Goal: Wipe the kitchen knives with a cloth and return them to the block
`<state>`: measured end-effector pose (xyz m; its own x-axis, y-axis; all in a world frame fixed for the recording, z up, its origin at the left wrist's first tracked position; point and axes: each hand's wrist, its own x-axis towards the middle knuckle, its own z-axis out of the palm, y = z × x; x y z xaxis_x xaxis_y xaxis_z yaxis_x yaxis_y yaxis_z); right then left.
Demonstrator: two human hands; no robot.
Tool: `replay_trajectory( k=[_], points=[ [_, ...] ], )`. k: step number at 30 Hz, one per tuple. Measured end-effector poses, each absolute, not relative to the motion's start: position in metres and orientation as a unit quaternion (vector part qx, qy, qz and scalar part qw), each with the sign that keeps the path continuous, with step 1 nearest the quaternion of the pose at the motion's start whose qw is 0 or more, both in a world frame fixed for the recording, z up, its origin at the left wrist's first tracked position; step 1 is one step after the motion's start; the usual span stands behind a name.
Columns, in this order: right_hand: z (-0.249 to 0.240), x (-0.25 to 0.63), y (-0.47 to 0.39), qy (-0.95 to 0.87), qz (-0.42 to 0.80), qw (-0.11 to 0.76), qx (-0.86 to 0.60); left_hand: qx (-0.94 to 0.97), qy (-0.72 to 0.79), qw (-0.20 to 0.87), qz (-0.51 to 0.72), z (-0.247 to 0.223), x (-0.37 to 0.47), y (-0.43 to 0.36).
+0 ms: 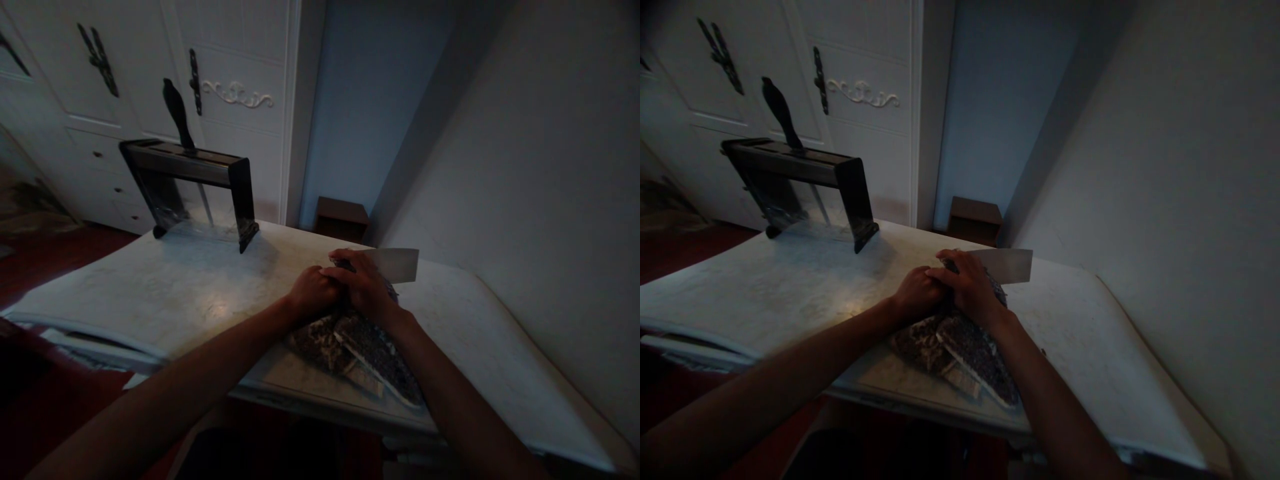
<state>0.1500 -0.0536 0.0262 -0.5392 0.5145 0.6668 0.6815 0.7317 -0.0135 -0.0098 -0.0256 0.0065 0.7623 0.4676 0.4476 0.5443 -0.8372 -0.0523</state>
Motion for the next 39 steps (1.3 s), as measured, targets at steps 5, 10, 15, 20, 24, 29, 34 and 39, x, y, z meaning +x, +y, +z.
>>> replay_trajectory(
  k=[5,10,15,20,24,29,34,39],
  points=[
    [0.027,0.146,-0.050,-0.877,-0.113,0.311,-0.348,-0.944,-0.252,0.123,-0.174,0.005,-0.010,-0.025],
    [0.030,0.140,-0.047,-0.867,-0.110,0.314,-0.370,-0.943,-0.254,0.119,-0.177,0.007,-0.008,-0.024],
    [0.028,0.141,-0.049,-0.854,-0.114,0.330,-0.385,-0.937,-0.278,0.106,-0.181,0.009,-0.010,-0.026],
    [0.025,0.149,-0.050,-0.819,-0.138,0.381,-0.406,-0.928,-0.292,0.119,-0.201,0.008,-0.012,-0.027],
    [0.025,0.156,-0.046,-0.789,-0.162,0.427,-0.410,-0.928,-0.298,0.122,-0.188,0.008,-0.013,-0.027],
    [0.023,0.170,-0.039,-0.739,-0.164,0.474,-0.450,-0.925,-0.296,0.114,-0.209,0.007,-0.015,-0.027],
    [0.021,0.189,-0.034,-0.683,-0.144,0.518,-0.494,-0.922,-0.299,0.105,-0.222,0.004,-0.016,-0.024],
    [0.017,0.210,-0.027,-0.633,-0.157,0.537,-0.535,-0.914,-0.318,0.091,-0.234,0.000,-0.017,-0.021]
  ],
)
